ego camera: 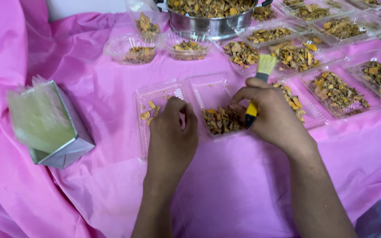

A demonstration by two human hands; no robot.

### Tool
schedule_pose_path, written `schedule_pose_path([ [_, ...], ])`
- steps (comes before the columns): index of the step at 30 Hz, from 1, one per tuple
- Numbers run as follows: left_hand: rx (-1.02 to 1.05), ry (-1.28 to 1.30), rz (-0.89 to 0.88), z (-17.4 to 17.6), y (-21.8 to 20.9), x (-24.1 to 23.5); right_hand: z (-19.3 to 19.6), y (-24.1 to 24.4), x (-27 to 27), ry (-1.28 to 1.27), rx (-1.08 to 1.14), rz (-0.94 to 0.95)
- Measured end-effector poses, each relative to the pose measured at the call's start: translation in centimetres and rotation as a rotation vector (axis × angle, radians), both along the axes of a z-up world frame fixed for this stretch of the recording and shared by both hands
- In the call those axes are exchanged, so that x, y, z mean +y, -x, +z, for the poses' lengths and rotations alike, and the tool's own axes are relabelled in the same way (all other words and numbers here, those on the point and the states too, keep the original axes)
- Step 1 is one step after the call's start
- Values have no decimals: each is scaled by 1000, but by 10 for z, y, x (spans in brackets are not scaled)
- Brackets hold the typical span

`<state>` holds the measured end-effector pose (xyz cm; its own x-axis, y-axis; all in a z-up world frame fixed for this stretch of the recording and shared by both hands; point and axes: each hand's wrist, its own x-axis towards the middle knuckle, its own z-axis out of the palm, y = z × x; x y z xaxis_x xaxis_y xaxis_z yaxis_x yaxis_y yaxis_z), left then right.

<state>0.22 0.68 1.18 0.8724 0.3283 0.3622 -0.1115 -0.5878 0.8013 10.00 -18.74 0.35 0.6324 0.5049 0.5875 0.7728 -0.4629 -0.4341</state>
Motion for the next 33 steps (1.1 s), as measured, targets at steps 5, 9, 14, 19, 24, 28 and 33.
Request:
schedule_pose_path([
  [5, 92, 18, 8, 4, 2, 0, 24, -15, 27, 328, 161, 56],
  [9, -2, 53, -5, -1, -2, 0, 33, -24, 45, 484, 208, 59],
  [14, 0, -31, -4, -4, 0, -2, 26, -31, 47, 524, 225, 137],
  [19, 15, -14, -13, -3, 2, -3, 35, -30, 42, 393, 200, 183],
  [24, 11, 43, -106, -2, 1, -5, 40, -2, 19, 74, 60, 305],
  [28, -21, 36, -264, -2, 2, -11, 21, 31, 8, -211, 86, 224],
  [33, 56, -27, -333, 1, 9, -19, 13, 45, 8, -338, 147, 245],
])
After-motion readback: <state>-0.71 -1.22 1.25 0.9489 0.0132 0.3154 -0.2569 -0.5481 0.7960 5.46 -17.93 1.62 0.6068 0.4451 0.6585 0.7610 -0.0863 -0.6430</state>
